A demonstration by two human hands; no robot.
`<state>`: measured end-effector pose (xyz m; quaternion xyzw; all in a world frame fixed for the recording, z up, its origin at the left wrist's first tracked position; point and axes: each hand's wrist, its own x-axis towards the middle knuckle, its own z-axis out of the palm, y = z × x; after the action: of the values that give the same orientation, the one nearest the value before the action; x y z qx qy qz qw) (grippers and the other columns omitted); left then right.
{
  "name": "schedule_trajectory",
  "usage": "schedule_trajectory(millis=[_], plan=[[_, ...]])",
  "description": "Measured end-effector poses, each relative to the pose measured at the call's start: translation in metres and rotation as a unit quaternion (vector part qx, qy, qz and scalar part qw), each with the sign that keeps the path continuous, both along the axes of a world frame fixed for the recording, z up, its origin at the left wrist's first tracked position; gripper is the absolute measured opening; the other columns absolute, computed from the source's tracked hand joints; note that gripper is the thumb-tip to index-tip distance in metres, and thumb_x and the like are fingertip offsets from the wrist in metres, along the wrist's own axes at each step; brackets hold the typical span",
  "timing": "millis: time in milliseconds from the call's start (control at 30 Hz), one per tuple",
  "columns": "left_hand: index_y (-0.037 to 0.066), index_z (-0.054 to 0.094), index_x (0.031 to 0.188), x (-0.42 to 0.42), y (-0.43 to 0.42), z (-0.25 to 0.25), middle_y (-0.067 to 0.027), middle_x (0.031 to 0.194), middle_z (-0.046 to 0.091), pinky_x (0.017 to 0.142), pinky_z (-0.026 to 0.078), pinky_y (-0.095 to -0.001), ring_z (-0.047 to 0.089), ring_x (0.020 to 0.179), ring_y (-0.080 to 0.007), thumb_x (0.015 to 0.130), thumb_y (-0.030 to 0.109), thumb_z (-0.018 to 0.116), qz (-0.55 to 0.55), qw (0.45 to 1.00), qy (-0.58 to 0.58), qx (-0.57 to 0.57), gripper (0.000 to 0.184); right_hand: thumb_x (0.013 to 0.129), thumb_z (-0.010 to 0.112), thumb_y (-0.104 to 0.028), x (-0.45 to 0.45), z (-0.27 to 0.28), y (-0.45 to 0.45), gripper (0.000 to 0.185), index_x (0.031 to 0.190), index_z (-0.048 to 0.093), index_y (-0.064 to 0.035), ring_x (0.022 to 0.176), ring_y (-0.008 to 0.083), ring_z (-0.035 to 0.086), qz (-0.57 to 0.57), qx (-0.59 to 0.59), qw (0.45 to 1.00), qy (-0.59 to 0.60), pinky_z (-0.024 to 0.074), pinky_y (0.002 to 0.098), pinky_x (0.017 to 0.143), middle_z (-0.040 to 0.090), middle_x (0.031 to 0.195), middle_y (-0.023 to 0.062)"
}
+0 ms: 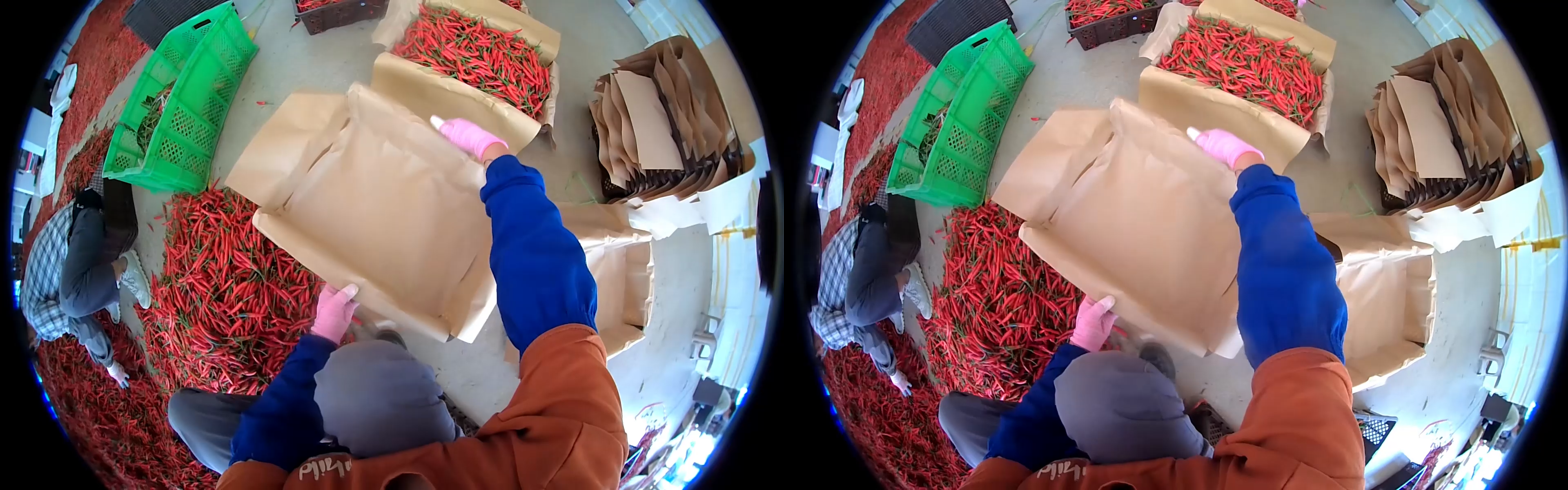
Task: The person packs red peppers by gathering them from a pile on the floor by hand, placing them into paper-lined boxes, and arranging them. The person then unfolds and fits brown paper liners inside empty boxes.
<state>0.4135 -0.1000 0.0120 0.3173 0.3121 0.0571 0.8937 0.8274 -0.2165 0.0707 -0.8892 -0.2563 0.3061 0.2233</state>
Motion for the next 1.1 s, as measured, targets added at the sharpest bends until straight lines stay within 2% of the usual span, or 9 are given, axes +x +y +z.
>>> schedule_trajectory(millis=[167, 467, 633, 767, 833, 867, 933, 1000, 1100], plan=[[0.001, 0.05, 0.114, -0.005, -0.005, 0.009, -0.0089, 0.109, 0.058, 0.085, 0.046, -0.0313, 0.056, 0.101, -0.0182, 0.083, 0.003, 0.055, 0.024, 1.0, -0.005, 0.013, 0.032, 0.086, 0.043, -0.059, -0.02, -0.029, 0.011, 0.072, 0.123, 0.051, 0.0019, 0.118, 0.0354, 0.048, 0.074, -0.072, 0.994, -0.041, 0.0367, 0.0387, 0.099, 0.054, 0.124, 0.0218], [0.004, 0.046, 0.087, 0.004, -0.007, 0.002, -0.0031, 0.083, 0.048, 0.073, 0.044, -0.0299, 0.047, 0.075, -0.0133, 0.081, 0.012, 0.064, -0.02, 0.986, 0.084, 0.145, 0.02, 0.082, 0.059, -0.044, -0.069, 0.03, 0.024, 0.068, 0.132, 0.039, -0.0028, 0.118, 0.032, 0.048, -0.13, -0.038, 0.965, -0.224, 0.0393, 0.0411, 0.098, 0.05, 0.127, 0.0186], [0.0, 0.051, 0.106, 0.026, -0.002, 0.022, -0.0112, 0.099, 0.056, 0.078, 0.047, -0.0327, 0.055, 0.093, -0.0184, 0.082, 0.019, 0.065, -0.046, 0.993, 0.08, 0.07, 0.033, 0.084, 0.058, -0.038, -0.137, 0.044, 0.041, 0.063, 0.131, 0.04, -0.0008, 0.112, 0.035, 0.052, -0.098, 0.048, 0.961, -0.252, 0.0401, 0.0422, 0.097, 0.053, 0.122, 0.0206], [0.0, 0.05, 0.117, -0.018, 0.032, 0.031, -0.013, 0.104, 0.057, 0.076, 0.051, -0.0351, 0.058, 0.093, -0.0249, 0.079, 0.024, 0.067, -0.157, 0.924, 0.176, 0.3, 0.048, 0.084, 0.062, -0.032, -0.22, 0.032, 0.097, 0.06, 0.129, 0.043, 0.0011, 0.106, 0.0317, 0.056, 0.025, 0.227, 0.964, -0.138, 0.0452, 0.0386, 0.091, 0.058, 0.114, 0.021], [0.0, 0.057, 0.109, -0.046, 0.066, 0.028, -0.0135, 0.099, 0.062, 0.074, 0.05, -0.0318, 0.06, 0.091, -0.0249, 0.077, 0.026, 0.069, -0.091, 0.828, 0.175, 0.525, 0.043, 0.083, 0.064, -0.028, -0.26, 0.046, 0.127, 0.059, 0.129, 0.043, 0.0027, 0.104, 0.0267, 0.058, 0.046, 0.27, 0.961, 0.033, 0.0476, 0.0347, 0.087, 0.06, 0.111, 0.0193], [0.003, 0.063, 0.092, -0.062, 0.09, 0.034, -0.0129, 0.089, 0.063, 0.068, 0.051, -0.0339, 0.061, 0.084, -0.0248, 0.07, 0.019, 0.07, 0.042, 0.848, 0.144, 0.508, 0.028, 0.083, 0.066, -0.023, -0.271, 0.025, 0.142, 0.06, 0.131, 0.041, 0.0013, 0.1, 0.0218, 0.059, 0.076, 0.275, 0.955, 0.083, 0.0501, 0.0322, 0.082, 0.059, 0.111, 0.0155], [0.008, 0.058, 0.065, -0.115, 0.181, 0.035, -0.0089, 0.07, 0.056, 0.059, 0.051, -0.0372, 0.059, 0.066, -0.0258, 0.06, 0.011, 0.066, -0.073, 0.345, 0.292, 0.889, 0.01, 0.086, 0.063, -0.025, -0.316, 0.017, 0.162, 0.058, 0.133, 0.039, 0.0008, 0.095, 0.0185, 0.058, 0.052, 0.232, 0.928, 0.286, 0.0494, 0.0311, 0.08, 0.059, 0.11, 0.011], [0.007, 0.06, 0.069, -0.178, 0.257, 0.041, -0.0092, 0.068, 0.059, 0.056, 0.05, -0.0337, 0.059, 0.063, -0.0242, 0.07, 0.011, 0.062, -0.021, 0.315, 0.531, 0.787, 0.004, 0.086, 0.064, -0.031, -0.338, 0.001, 0.173, 0.064, 0.135, 0.035, -0.0005, 0.092, 0.0201, 0.057, 0.079, 0.138, 0.921, 0.355, 0.0495, 0.0355, 0.08, 0.053, 0.114, 0.0085], [0.002, 0.063, 0.104, -0.277, 0.344, 0.077, -0.0204, 0.096, 0.065, 0.085, 0.047, -0.0394, 0.063, 0.09, -0.0327, 0.077, 0.034, 0.055, 0.115, 0.588, 0.501, 0.624, 0.042, 0.083, 0.066, -0.039, -0.356, -0.046, 0.177, 0.071, 0.134, 0.034, -0.0008, 0.096, 0.0233, 0.054, 0.008, 0.074, 0.886, 0.459, 0.0491, 0.0406, 0.082, 0.049, 0.118, 0.0103]])
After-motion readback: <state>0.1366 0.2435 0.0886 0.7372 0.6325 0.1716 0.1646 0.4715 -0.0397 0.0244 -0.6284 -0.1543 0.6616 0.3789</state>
